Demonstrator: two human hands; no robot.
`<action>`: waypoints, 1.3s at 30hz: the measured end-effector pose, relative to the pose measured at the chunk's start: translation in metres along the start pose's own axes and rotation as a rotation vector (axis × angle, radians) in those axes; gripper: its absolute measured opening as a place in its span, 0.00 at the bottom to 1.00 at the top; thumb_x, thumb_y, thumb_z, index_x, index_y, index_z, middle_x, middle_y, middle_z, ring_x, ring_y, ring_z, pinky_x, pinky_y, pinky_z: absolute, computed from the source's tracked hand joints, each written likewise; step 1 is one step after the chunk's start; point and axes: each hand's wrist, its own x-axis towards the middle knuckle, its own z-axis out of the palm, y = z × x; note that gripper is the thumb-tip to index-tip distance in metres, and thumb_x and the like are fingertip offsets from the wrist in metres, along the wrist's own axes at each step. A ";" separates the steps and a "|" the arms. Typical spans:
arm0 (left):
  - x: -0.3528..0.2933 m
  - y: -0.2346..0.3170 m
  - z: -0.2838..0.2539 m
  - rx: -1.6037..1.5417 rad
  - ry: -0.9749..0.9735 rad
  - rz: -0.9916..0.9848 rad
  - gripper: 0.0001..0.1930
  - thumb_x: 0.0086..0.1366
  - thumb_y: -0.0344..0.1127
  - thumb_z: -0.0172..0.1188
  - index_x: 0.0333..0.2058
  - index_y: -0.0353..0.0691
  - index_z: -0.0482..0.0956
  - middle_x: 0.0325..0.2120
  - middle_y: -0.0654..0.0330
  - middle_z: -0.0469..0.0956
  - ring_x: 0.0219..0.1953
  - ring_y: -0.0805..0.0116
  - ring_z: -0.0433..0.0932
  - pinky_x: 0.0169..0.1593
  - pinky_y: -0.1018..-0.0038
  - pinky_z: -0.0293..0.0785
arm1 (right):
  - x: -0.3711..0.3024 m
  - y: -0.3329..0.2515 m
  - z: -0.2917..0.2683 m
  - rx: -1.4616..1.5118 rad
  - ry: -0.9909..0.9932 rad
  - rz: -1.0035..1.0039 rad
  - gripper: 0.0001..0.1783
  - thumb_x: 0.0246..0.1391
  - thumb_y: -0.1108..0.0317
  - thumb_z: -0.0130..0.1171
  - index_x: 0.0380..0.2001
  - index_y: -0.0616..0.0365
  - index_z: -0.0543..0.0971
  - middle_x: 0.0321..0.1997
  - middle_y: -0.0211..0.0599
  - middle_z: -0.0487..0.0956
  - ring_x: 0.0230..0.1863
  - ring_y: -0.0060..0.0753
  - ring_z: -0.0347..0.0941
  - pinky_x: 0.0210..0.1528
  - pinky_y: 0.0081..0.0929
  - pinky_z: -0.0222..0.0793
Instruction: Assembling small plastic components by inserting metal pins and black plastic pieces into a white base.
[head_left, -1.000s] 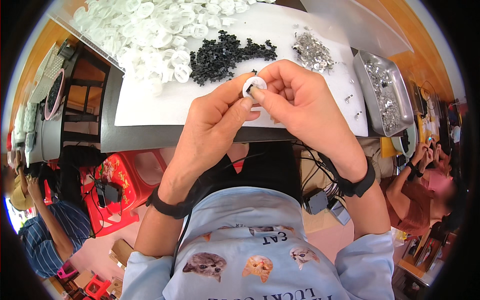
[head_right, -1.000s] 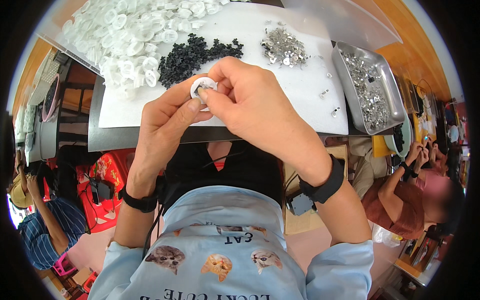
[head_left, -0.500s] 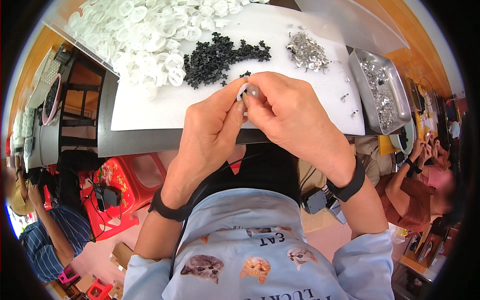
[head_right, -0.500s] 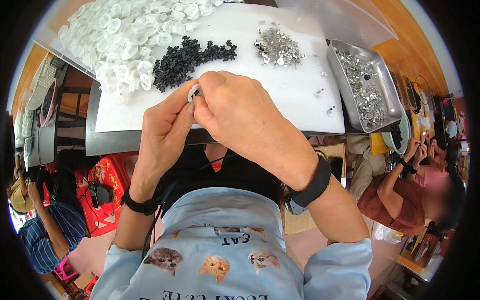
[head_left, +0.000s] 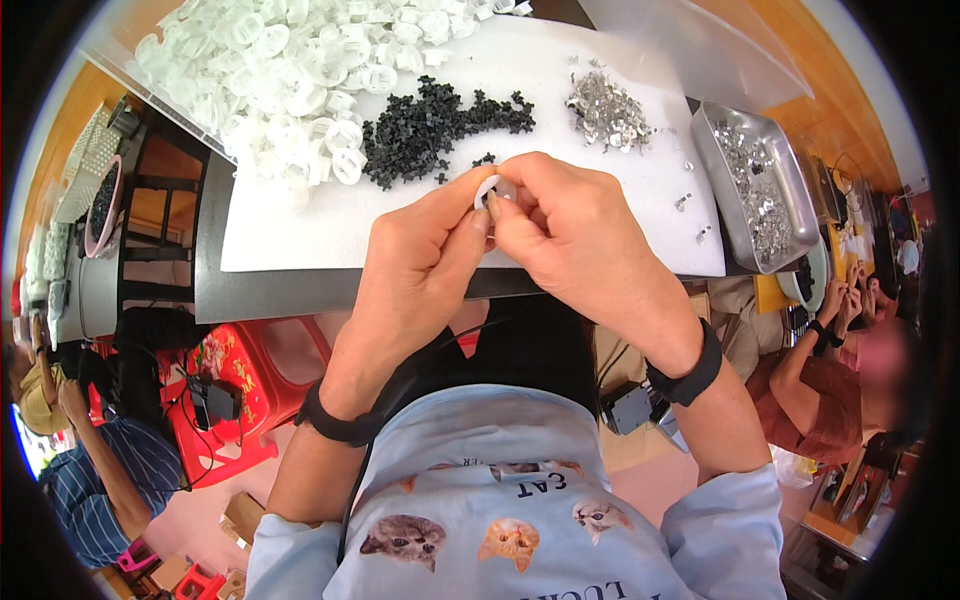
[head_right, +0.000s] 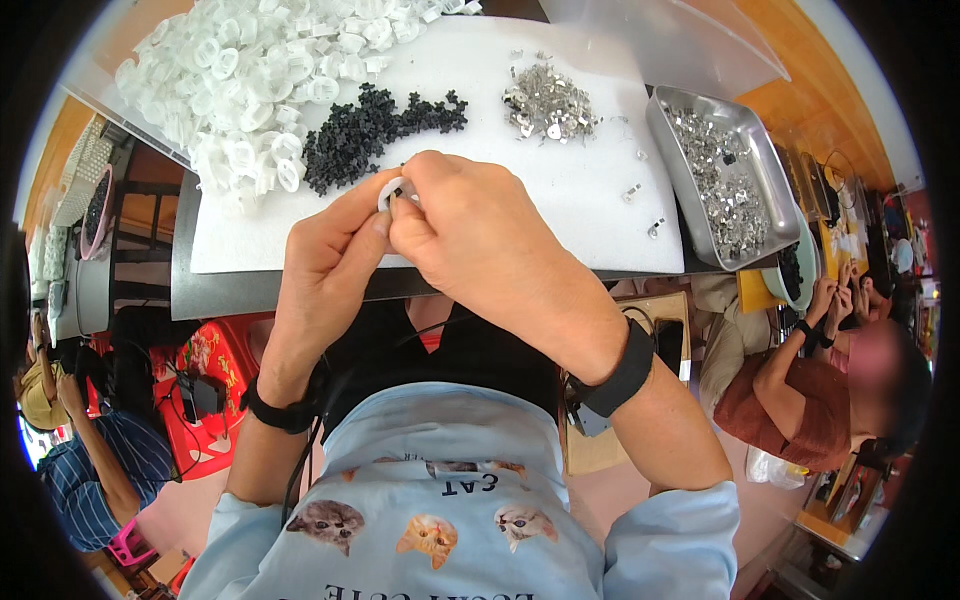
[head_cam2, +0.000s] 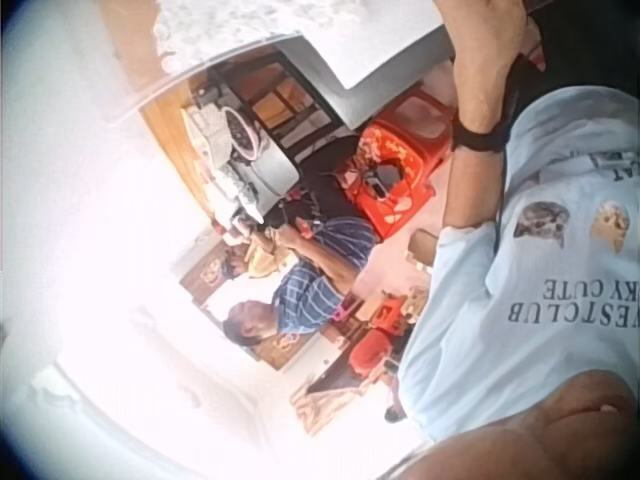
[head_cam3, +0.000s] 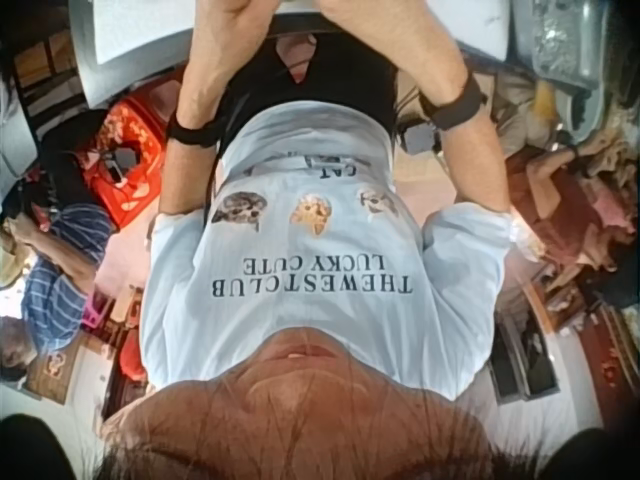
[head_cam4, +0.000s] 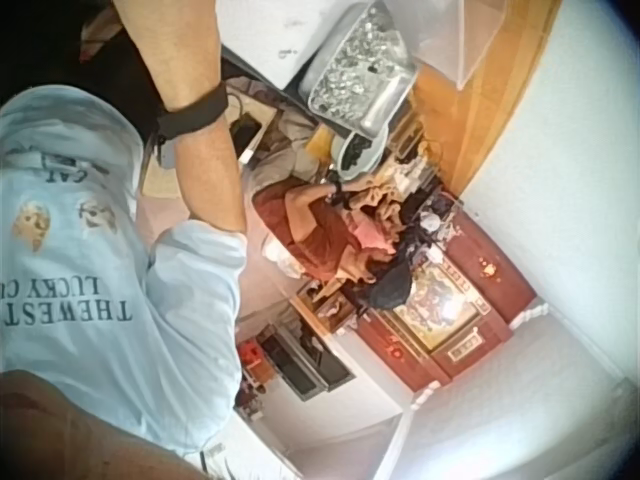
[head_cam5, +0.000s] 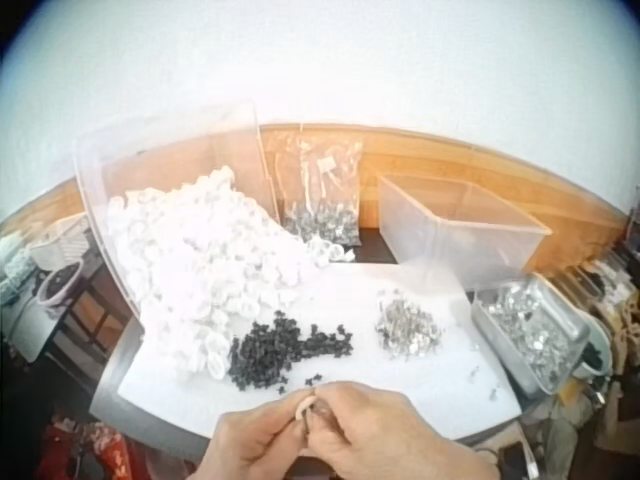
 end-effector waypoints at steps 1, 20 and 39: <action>0.000 -0.001 -0.001 -0.119 -0.013 -0.008 0.16 0.66 0.25 0.50 0.52 0.33 0.74 0.30 0.58 0.78 0.31 0.78 0.74 0.36 0.81 0.72 | 0.000 0.001 0.000 0.134 0.004 0.052 0.09 0.54 0.70 0.51 0.30 0.68 0.74 0.25 0.51 0.78 0.24 0.49 0.76 0.27 0.36 0.72; 0.009 -0.016 -0.016 -0.594 0.054 -0.128 0.18 0.67 0.34 0.56 0.54 0.33 0.73 0.45 0.58 0.78 0.44 0.73 0.76 0.47 0.77 0.75 | 0.017 0.004 -0.001 0.204 0.011 -0.050 0.06 0.56 0.72 0.55 0.34 0.64 0.75 0.28 0.43 0.77 0.27 0.36 0.75 0.28 0.29 0.68; 0.007 -0.019 -0.011 -0.733 0.136 -0.155 0.19 0.68 0.35 0.56 0.53 0.28 0.73 0.45 0.54 0.77 0.47 0.68 0.76 0.54 0.70 0.74 | 0.024 -0.004 0.021 0.038 0.171 -0.143 0.03 0.53 0.73 0.54 0.28 0.61 0.72 0.27 0.42 0.75 0.28 0.47 0.74 0.28 0.38 0.69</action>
